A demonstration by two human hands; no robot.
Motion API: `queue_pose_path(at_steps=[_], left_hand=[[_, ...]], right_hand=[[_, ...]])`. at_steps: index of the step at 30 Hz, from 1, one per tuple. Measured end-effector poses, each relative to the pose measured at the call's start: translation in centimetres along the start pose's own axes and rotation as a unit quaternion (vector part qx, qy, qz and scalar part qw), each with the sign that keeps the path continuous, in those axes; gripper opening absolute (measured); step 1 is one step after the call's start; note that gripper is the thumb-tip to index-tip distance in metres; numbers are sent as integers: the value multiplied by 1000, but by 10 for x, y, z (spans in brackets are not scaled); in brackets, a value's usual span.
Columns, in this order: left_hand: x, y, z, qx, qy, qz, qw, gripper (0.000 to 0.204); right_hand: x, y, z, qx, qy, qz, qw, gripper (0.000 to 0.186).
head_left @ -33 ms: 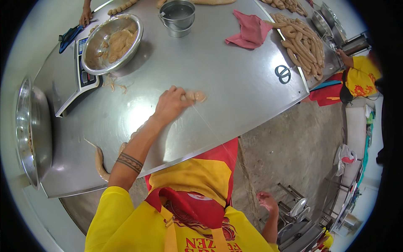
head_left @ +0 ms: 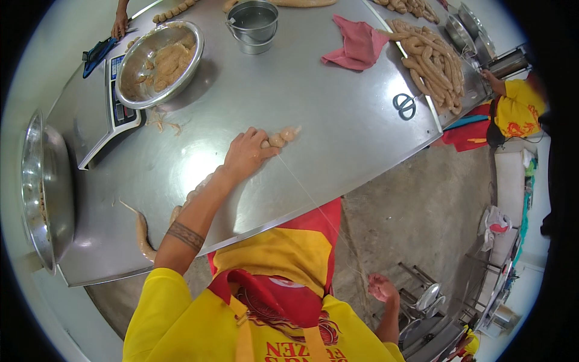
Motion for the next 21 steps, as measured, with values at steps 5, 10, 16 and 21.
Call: queue_pose_path(at_steps=[5, 10, 16, 21], left_hand=[[-11, -2, -13, -3, 18, 6, 1000, 48], [-29, -15, -29, -182, 95, -104, 973, 75], [-38, -37, -10, -312, 158, -231, 908, 62], [-36, -47, -6, -251, 196, -292, 902, 29]], right_hand=[[106, -136, -74, 326, 209, -476, 790, 71], [328, -290, 107, -585, 257, -226, 735, 43], [380, -136, 384, -819, 64, -182, 541, 59], [199, -134, 277, -610, 26, -219, 761, 65]])
Point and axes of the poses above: each hand's wrist, its own x-axis towards the middle knuckle, its own z-axis out of the palm, y = z × x, the point moved 6 cm from there along x, towards the middle knuckle, and after that the axes turned 5 degrees about -x, right-handed, at the moved point
